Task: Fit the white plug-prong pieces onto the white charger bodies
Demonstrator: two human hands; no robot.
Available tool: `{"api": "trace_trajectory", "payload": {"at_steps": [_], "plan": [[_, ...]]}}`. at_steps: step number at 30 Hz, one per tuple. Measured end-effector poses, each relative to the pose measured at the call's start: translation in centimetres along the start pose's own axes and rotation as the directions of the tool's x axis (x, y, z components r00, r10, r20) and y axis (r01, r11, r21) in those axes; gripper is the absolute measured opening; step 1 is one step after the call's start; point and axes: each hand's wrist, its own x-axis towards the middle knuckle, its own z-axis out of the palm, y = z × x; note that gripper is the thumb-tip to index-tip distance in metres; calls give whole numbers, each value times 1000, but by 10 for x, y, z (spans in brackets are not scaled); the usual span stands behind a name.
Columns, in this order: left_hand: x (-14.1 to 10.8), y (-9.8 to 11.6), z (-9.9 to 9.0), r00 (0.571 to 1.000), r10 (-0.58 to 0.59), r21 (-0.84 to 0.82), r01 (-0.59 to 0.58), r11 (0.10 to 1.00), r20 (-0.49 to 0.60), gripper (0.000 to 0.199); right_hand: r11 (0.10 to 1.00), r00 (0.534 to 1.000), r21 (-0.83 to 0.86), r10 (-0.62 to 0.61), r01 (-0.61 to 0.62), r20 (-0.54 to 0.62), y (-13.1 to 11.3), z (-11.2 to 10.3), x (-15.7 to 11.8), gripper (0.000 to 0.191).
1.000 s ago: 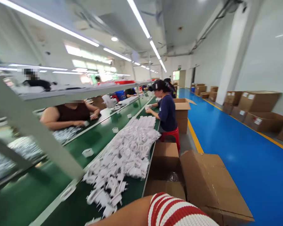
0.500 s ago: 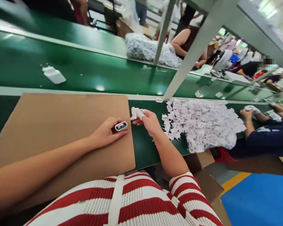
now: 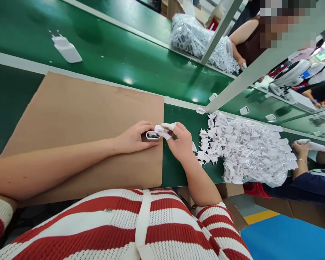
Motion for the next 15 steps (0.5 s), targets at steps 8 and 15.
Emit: {"api": "trace_trajectory", "payload": {"at_steps": [8, 15], "plan": [[2, 4, -3, 998, -58, -114, 60, 992, 20, 25, 833, 949, -460, -240, 309, 203, -15, 12, -5, 25], [3, 1, 0, 999, -55, -142, 54, 988, 2, 28, 759, 935, -547, -278, 354, 219, -20, 16, -2, 21]]}}
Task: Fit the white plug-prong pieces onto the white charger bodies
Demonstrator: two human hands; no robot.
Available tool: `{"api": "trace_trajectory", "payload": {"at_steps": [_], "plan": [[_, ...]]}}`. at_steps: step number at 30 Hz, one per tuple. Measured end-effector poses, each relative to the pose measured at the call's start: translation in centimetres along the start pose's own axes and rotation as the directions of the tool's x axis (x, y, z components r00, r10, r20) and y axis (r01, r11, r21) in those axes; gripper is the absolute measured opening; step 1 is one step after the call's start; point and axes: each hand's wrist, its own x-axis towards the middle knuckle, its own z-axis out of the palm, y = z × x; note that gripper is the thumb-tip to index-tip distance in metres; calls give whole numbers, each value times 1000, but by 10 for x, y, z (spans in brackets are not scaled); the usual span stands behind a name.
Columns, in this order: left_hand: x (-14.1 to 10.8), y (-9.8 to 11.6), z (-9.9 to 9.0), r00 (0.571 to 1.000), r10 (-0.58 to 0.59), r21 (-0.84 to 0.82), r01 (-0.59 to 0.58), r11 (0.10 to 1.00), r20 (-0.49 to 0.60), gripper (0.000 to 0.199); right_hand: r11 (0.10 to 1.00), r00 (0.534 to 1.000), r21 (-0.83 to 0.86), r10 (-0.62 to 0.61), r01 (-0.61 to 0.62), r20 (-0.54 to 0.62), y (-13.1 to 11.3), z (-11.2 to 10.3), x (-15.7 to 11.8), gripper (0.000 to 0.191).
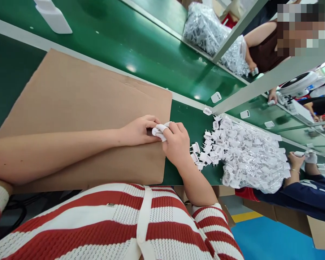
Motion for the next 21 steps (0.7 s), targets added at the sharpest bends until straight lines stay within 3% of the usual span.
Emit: {"api": "trace_trajectory", "payload": {"at_steps": [4, 9, 13, 21], "plan": [[1, -1, 1, 1000, -5, -13, 5, 1000, -2, 29, 999, 999, -10, 30, -30, -27, 2, -1, -1, 21], [0, 1, 1, 1000, 4, -16, -4, 1000, -5, 27, 996, 1000, -88, 6, -5, 17, -2, -4, -1, 14], [0, 0, 1, 1000, 9, -13, -9, 1000, -3, 27, 988, 998, -156, 25, -16, 55, -7, -7, 4, 19], [0, -2, 1, 1000, 20, 6, -20, 1000, -7, 29, 985, 990, -166, 63, -42, 124, -8, -11, 10, 20]]}}
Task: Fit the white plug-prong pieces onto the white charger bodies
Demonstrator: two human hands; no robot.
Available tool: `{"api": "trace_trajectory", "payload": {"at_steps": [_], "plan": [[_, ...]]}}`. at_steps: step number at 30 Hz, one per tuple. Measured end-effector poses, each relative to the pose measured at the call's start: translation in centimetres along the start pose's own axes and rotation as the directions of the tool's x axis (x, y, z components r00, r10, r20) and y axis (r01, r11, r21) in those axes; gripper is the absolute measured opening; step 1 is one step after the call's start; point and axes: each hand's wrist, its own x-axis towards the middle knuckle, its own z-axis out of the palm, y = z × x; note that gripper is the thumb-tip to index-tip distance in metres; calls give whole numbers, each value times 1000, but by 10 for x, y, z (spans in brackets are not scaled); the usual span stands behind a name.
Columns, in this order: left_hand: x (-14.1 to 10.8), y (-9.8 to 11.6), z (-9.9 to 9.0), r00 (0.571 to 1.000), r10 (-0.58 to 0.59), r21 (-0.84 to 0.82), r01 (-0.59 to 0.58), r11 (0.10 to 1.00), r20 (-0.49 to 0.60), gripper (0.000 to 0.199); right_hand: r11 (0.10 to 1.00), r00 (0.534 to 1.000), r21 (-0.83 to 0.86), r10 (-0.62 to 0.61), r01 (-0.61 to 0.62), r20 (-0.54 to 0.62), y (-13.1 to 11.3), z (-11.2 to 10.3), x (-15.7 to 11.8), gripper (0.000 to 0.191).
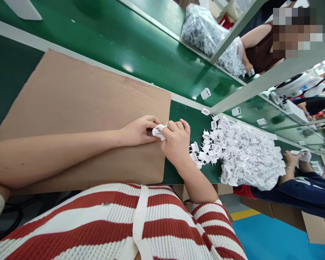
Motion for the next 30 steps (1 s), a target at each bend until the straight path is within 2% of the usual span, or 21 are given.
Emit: {"api": "trace_trajectory", "payload": {"at_steps": [7, 13, 16, 19, 21, 23, 25, 27, 30], "plan": [[1, -4, 3, 1000, 26, -5, -26, 1000, -3, 25, 1000, 1000, 5, -23, 23, -2, 1, -3, -1, 22], [1, -6, 4, 1000, 9, 38, -9, 999, -9, 30, 995, 996, 74, 61, -66, 65, 2, 8, -1, 20], [-1, -6, 2, 1000, 30, 93, -31, 995, 9, 30, 988, 995, 127, 85, -92, 61, -1, 11, -1, 18], [-2, -5, -2, 997, 66, 122, -70, 990, 37, 30, 971, 987, 195, 119, -138, 105, -4, 10, -1, 20], [-4, -4, -4, 996, 67, 129, -74, 989, 58, 34, 948, 982, 278, 114, -153, 151, -3, 6, -5, 29], [-5, -2, -6, 996, 50, 141, -61, 988, 77, 34, 923, 978, 349, 106, -164, 179, 4, -1, -13, 48], [-7, 0, -7, 996, 32, 154, -45, 987, 83, 31, 921, 969, 327, 156, -213, 192, 15, -6, -29, 64], [-8, 1, -8, 996, 21, 160, -35, 987, 91, 28, 925, 934, 193, 287, -328, 211, 28, -7, -48, 66], [-8, 2, -11, 994, -5, 170, -14, 985, 110, 24, 853, 811, -12, 500, -522, 304, 44, 1, -71, 54]]}}
